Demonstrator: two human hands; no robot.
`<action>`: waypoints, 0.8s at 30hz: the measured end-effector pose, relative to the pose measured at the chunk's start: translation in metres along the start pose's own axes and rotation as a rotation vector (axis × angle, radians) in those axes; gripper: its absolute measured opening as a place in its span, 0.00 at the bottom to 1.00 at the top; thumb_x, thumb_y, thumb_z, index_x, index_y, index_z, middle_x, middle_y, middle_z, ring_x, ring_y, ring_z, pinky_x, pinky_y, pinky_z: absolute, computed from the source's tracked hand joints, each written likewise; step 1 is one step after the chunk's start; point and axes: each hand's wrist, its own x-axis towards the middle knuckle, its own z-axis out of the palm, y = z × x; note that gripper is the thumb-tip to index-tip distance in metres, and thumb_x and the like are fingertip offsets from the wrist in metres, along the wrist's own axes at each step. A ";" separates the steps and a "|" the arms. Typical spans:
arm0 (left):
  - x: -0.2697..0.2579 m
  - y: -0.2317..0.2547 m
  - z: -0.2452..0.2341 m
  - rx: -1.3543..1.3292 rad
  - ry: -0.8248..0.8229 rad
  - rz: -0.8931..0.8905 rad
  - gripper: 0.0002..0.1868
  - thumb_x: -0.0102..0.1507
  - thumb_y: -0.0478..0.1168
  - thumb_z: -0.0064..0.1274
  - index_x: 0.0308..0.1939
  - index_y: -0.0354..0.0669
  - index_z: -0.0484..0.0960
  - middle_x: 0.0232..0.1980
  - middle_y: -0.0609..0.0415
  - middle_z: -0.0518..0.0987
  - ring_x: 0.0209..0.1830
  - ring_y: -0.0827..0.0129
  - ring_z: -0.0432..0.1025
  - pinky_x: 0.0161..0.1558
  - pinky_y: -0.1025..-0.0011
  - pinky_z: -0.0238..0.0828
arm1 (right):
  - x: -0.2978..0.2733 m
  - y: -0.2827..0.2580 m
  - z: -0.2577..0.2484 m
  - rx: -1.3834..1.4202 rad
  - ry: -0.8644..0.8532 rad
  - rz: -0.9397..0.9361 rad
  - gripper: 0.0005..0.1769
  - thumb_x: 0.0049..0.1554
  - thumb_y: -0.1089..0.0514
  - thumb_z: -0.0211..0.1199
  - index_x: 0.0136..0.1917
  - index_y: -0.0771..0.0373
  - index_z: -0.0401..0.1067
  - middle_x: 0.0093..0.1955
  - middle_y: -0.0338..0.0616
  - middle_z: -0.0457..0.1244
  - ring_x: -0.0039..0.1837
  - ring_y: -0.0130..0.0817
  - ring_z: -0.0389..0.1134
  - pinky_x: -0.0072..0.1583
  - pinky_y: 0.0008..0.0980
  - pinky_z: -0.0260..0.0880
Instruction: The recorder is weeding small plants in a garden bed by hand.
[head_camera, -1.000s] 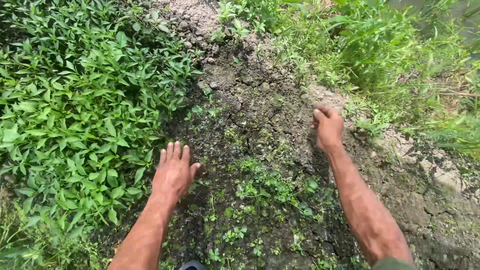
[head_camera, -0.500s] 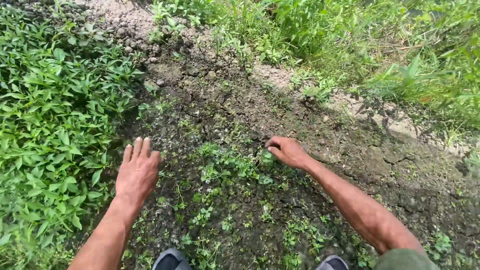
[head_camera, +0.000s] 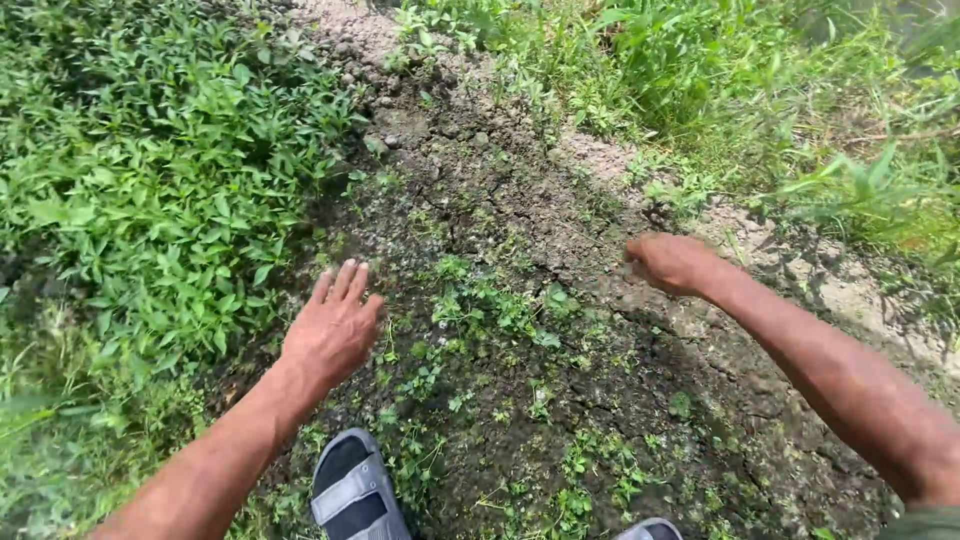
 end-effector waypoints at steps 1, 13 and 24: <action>-0.004 -0.007 0.001 -0.008 0.000 -0.024 0.24 0.69 0.50 0.41 0.65 0.45 0.69 0.81 0.35 0.49 0.80 0.44 0.42 0.75 0.47 0.38 | -0.007 -0.004 -0.013 -0.011 0.002 -0.023 0.13 0.62 0.50 0.54 0.52 0.60 0.70 0.46 0.50 0.67 0.51 0.49 0.69 0.52 0.51 0.72; -0.135 -0.045 -0.063 0.166 -0.019 -0.351 0.25 0.64 0.40 0.47 0.66 0.40 0.69 0.79 0.34 0.50 0.80 0.46 0.43 0.74 0.46 0.37 | 0.044 -0.017 -0.010 0.064 0.090 -0.162 0.19 0.64 0.44 0.55 0.58 0.59 0.74 0.50 0.52 0.71 0.52 0.48 0.74 0.57 0.45 0.76; -0.153 -0.015 -0.007 -0.061 -0.030 -0.405 0.30 0.69 0.54 0.43 0.72 0.43 0.63 0.81 0.38 0.48 0.82 0.48 0.40 0.77 0.47 0.33 | 0.066 -0.065 -0.030 0.153 0.009 -0.117 0.23 0.64 0.42 0.54 0.65 0.56 0.74 0.60 0.52 0.70 0.61 0.47 0.72 0.64 0.47 0.72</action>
